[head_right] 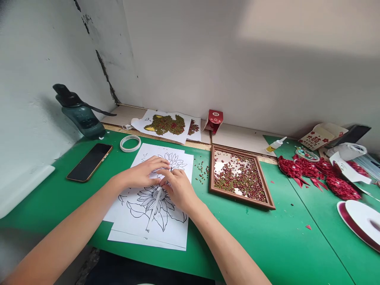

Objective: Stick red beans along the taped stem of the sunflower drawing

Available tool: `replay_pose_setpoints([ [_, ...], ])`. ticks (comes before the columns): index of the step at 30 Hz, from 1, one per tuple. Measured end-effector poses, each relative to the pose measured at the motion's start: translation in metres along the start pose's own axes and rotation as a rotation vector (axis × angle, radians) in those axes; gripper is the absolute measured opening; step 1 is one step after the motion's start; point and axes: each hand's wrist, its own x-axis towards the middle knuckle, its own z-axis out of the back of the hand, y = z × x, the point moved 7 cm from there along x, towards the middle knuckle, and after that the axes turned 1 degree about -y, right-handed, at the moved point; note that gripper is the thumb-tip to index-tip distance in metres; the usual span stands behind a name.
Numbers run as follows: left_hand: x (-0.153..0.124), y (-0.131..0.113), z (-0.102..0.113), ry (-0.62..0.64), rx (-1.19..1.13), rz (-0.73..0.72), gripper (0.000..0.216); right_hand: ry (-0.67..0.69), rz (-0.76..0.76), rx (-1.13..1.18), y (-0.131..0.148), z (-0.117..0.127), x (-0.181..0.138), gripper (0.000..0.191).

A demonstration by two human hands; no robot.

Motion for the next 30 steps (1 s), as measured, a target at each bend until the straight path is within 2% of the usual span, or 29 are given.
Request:
replay_pose_setpoints([
  [13,-0.001,0.001,-0.001,0.003,-0.002,0.013,0.047,-0.006,-0.007,-0.020,0.002,0.001,0.000,0.050],
  [30,0.000,-0.002,-0.001,-0.005,0.012,0.012,0.051,-0.038,-0.001,0.078,0.005,0.016,-0.001,0.064],
])
